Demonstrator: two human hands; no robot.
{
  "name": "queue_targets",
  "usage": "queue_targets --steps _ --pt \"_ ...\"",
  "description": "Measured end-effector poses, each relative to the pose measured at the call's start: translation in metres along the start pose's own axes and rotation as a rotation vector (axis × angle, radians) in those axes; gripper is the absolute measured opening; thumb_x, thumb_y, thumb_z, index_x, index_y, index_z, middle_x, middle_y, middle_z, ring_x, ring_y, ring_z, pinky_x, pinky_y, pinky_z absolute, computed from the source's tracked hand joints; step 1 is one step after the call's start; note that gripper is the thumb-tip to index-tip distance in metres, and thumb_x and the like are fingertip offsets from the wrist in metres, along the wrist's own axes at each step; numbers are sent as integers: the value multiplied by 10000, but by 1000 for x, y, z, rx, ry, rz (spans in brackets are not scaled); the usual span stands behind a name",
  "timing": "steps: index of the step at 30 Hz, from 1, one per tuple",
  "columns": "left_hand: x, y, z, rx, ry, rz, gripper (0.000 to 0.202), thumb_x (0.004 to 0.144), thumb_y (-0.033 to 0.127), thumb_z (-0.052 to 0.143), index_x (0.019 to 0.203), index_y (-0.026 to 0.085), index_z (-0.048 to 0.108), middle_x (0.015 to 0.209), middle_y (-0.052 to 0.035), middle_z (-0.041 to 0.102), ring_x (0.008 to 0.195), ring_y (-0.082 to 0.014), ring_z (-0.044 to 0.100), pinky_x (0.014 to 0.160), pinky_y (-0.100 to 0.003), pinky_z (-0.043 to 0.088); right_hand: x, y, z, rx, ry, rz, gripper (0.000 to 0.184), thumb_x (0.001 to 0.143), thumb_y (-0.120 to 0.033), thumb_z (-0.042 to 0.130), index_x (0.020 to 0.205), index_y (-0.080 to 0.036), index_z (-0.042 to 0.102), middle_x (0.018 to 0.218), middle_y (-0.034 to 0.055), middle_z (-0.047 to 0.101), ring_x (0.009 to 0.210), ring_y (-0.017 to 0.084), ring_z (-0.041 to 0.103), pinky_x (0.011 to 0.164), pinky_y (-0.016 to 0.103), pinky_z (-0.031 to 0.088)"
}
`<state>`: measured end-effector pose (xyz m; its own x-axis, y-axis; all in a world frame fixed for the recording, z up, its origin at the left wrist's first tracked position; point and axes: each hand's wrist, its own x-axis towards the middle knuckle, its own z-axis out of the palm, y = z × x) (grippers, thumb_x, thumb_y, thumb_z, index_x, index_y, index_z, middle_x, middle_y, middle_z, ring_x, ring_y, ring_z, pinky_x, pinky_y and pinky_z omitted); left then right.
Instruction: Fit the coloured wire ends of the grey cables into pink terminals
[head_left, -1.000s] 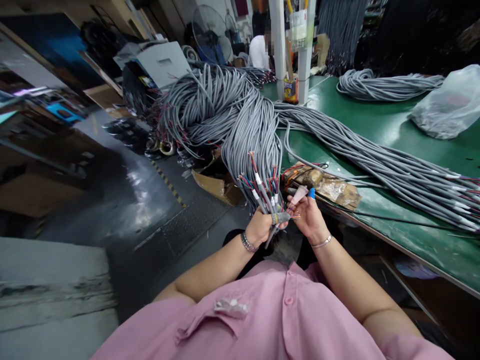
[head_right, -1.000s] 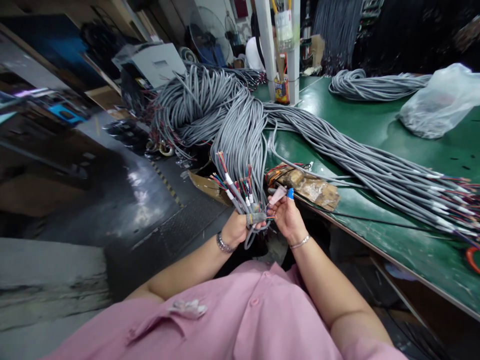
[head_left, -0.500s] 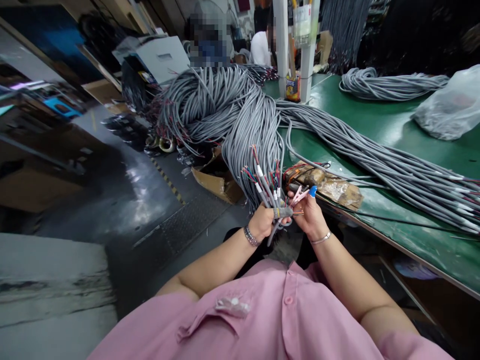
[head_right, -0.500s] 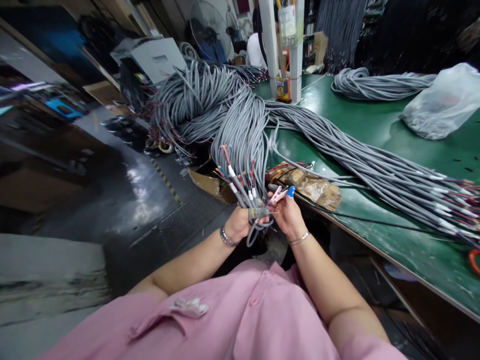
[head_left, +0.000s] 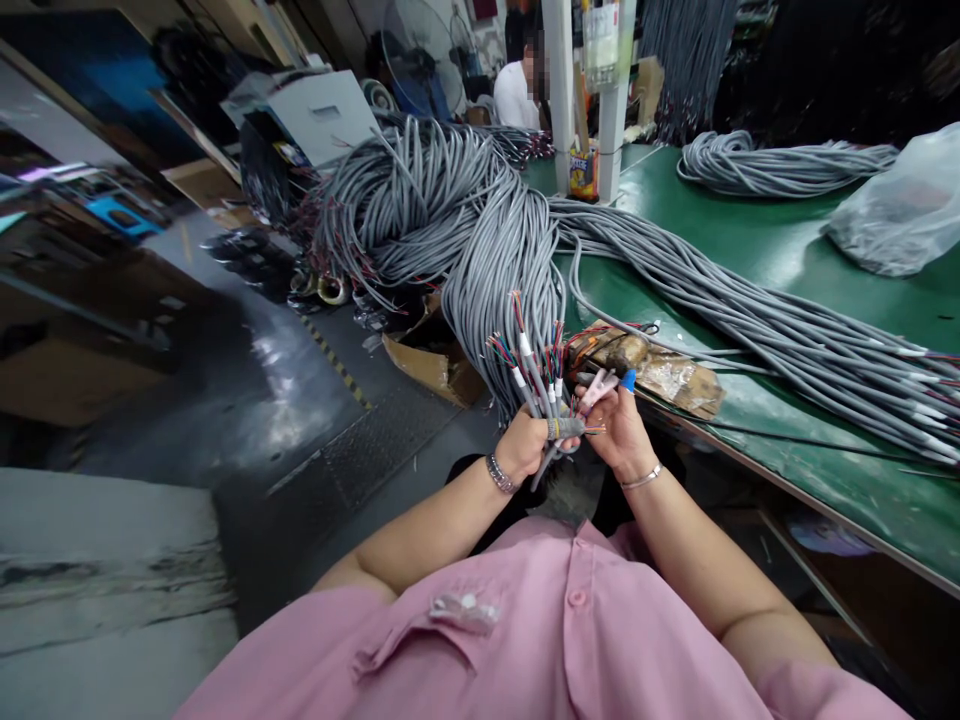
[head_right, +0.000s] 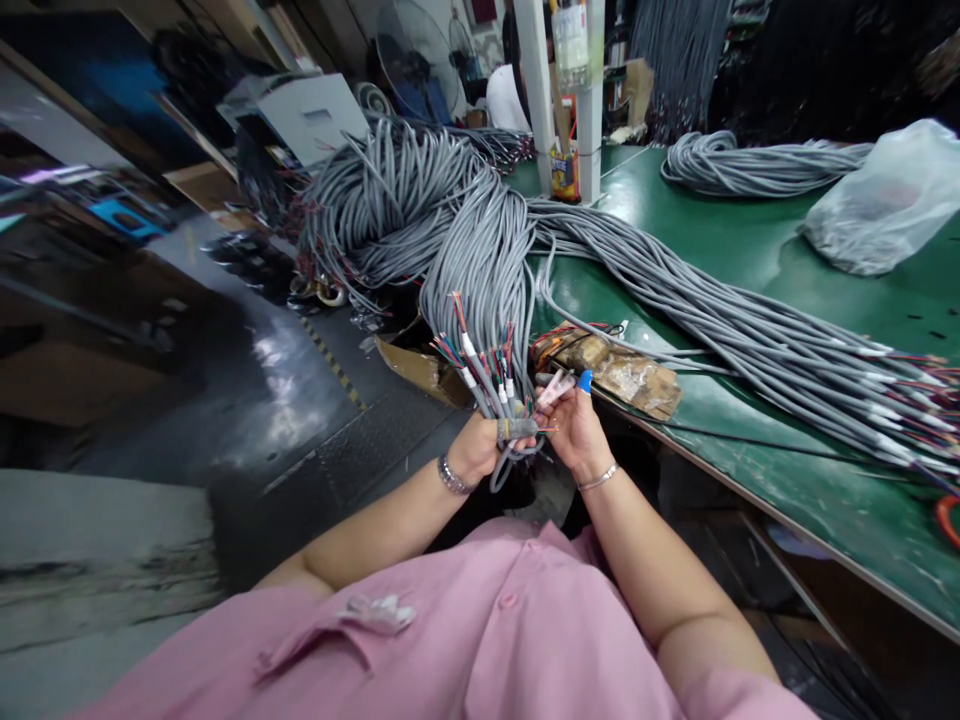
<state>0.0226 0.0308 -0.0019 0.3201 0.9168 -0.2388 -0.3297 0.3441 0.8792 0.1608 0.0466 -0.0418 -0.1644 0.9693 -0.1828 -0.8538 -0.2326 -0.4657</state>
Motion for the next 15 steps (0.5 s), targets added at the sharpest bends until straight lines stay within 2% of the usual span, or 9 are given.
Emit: queue_targets --steps 4,8,15 --pt "-11 -2 -1 36 25 63 256 536 232 817 581 112 595 477 -14 581 435 -108 540 468 -237 410 -8 -4 1 -31 -27 7 403 803 -607 610 854 -209 657 858 34 712 630 128 603 560 252 510" --pt "-16 -2 4 19 98 101 277 568 281 813 570 119 588 476 -10 571 455 -112 553 497 -248 435 -11 -6 5 -107 18 -90 264 810 -455 683 863 -197 665 810 25 703 631 124 582 541 233 490" --pt "-7 1 15 -16 141 96 293 553 289 817 543 116 580 468 -17 568 443 -110 543 477 -241 424 -4 -2 2 -134 30 -165 304 846 -484 632 822 -184 672 840 45 724 610 113 571 587 245 499"
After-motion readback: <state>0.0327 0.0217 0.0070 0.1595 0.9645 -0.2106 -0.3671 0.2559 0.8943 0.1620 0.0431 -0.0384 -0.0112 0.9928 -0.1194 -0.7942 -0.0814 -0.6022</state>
